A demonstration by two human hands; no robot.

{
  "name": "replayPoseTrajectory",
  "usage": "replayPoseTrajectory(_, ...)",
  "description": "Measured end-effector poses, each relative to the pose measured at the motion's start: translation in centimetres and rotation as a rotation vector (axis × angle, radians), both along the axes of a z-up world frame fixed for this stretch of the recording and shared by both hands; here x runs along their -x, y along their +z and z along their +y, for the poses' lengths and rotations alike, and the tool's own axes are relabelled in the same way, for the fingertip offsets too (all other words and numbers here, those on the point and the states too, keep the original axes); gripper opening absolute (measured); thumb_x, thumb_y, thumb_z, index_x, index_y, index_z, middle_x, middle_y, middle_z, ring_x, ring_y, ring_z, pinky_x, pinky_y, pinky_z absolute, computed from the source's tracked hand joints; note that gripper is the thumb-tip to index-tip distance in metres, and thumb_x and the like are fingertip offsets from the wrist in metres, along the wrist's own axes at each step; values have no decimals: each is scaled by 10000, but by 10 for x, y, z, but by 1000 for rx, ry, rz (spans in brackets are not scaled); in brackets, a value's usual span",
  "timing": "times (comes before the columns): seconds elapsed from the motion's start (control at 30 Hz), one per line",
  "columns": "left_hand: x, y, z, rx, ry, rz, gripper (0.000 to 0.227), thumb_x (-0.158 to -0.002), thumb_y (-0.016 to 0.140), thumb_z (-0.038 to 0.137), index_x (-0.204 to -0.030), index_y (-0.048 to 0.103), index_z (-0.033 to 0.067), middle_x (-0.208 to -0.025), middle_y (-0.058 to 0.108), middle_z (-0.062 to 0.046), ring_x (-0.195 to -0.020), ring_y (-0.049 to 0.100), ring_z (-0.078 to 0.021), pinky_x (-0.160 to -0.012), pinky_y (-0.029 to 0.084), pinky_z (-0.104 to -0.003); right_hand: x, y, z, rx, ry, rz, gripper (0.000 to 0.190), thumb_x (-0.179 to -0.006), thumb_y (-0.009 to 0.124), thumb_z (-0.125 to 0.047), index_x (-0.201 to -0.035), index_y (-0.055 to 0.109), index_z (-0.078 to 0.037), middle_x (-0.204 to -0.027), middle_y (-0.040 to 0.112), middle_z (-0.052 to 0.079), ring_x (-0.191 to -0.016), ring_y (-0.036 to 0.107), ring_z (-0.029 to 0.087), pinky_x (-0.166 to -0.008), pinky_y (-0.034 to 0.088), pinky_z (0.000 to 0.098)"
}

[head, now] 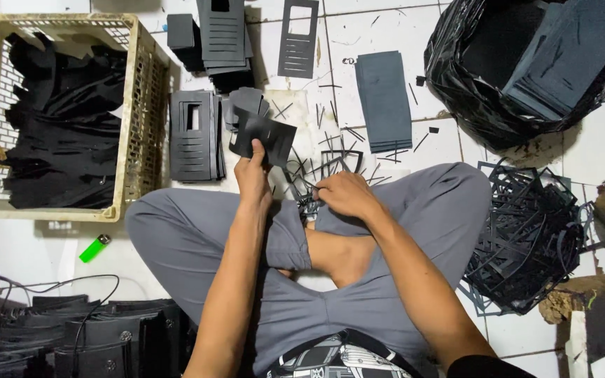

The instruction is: Removing excess material from die-cut black components by hand.

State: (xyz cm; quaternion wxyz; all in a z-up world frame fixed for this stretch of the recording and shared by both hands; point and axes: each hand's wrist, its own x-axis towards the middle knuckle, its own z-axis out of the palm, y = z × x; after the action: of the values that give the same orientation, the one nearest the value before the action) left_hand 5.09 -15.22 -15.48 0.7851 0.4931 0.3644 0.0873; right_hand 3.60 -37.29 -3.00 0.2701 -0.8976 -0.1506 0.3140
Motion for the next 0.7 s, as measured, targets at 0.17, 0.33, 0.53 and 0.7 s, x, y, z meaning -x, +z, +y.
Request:
replayPoseTrajectory(0.17,0,14,-3,167,124,-47,359,-982,740,331,-1105,713,-5,-966,750,-217,-931,757,-301,-849,622,-432,-2,-3,4,9,7,4,376,-830,498,-346,-987,821,-234,-947,786,117,-994,714,415,-861,545,512)
replayPoseTrajectory(0.33,-1,-58,15,228,259,-20,304,-936,785,351,-1028,724,69,-889,741,-146,-846,768,-251,-817,652,-401,-5,12,10,-2,37,22,365,-836,490,-348,-901,821,-207,-884,767,167,-943,717,433,-815,546,527)
replayPoseTrajectory(0.53,-3,-90,30,281,355,-74,268,-933,794,300,-1003,711,55,-895,754,-181,-844,779,-297,-805,666,-452,-3,18,14,-34,43,17,357,-844,487,-338,-843,804,-174,-819,743,208,-902,709,462,-781,529,549)
replayPoseTrajectory(0.7,0,-62,22,210,377,-54,264,-937,781,302,-951,673,61,-809,728,-140,-759,764,-215,-747,670,-363,-2,30,13,-27,102,23,371,-859,478,-328,-846,806,-158,-861,747,237,-936,708,473,-820,524,570)
